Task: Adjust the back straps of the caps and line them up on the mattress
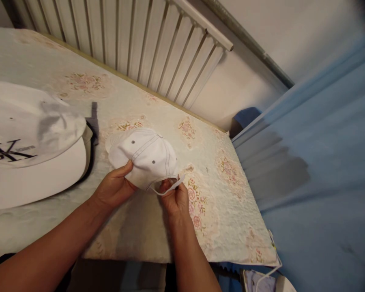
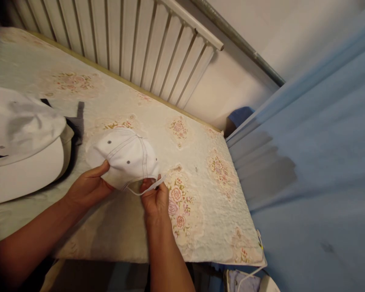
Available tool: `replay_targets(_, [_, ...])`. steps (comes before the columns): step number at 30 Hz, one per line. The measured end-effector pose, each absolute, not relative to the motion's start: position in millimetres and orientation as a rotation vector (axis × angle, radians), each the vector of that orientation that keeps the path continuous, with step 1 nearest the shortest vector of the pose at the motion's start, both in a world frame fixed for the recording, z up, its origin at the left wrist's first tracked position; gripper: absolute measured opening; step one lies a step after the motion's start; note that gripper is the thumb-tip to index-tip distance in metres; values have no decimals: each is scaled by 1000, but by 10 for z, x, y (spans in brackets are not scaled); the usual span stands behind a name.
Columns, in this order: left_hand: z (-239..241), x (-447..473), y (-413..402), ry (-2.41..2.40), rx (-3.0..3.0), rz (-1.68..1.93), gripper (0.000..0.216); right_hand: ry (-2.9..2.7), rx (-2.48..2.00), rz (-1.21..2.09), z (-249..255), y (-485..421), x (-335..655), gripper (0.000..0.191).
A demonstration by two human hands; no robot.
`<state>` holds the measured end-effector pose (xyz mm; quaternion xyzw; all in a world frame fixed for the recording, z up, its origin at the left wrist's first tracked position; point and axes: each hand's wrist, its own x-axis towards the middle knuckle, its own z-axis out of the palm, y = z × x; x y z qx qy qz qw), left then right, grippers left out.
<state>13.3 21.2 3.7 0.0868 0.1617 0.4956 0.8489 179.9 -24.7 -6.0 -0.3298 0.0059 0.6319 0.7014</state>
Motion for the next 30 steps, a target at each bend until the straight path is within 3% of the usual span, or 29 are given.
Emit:
replay_targets(9, [135, 110, 172, 441, 156, 1004, 31, -150, -671, 1434, -138, -279, 1788, 36])
replay_targets(22, [15, 72, 188, 439, 275, 915, 31, 13, -731, 1524, -145, -205, 1780, 8])
replay_targets(30, [-126, 47, 150, 270, 393, 744, 27, -13, -839, 1557, -323, -187, 1725, 12])
